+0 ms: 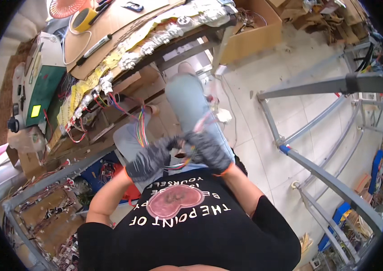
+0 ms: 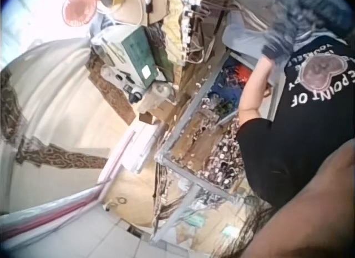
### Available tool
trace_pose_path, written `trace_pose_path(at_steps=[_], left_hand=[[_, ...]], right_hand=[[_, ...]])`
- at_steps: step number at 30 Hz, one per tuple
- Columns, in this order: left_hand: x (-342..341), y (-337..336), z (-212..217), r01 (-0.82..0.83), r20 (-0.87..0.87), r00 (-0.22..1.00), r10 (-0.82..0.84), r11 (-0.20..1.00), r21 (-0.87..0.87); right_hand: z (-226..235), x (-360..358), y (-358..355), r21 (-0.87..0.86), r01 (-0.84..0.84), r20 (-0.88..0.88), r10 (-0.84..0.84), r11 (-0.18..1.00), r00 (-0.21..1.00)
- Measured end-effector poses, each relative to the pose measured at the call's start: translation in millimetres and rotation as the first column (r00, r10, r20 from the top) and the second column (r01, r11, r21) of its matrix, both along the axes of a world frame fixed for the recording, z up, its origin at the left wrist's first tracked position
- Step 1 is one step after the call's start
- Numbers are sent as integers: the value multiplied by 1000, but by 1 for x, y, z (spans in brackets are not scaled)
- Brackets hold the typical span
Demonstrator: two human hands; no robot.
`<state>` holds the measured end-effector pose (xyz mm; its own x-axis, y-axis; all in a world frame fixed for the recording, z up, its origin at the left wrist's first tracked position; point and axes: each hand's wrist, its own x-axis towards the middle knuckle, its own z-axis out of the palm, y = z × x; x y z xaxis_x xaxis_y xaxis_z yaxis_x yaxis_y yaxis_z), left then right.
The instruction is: Connecting wires into terminal blocks on an assembly board to create a wiring harness.
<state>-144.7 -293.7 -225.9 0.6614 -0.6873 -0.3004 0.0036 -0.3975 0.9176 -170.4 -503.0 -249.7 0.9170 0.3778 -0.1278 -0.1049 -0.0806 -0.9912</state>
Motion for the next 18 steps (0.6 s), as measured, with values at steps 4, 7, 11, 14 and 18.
trace_pose_path(at_steps=[4, 7, 11, 14, 18], left_hand=[[51, -32, -4, -16, -38, 999, 24, 979, 205], [58, -22, -16, 58, -51, 998, -48, 978, 201], [32, -1, -13, -281, 68, 960, 273, 945, 168], [28, -5, -19, -377, -36, 921, 387, 911, 165], [33, -9, -8, -455, 17, 890, 457, 882, 119]], right_hand=[[-41, -13, 85, -284, -45, 644, 225, 958, 731], [-38, -15, 82, -312, -165, 275, 255, 936, 927], [-2, 16, -5, -479, 309, 50, -326, 822, 944], [-29, 28, -9, -545, 424, 11, -499, 724, 866], [-36, 45, -18, -409, 545, 146, -537, 732, 831]])
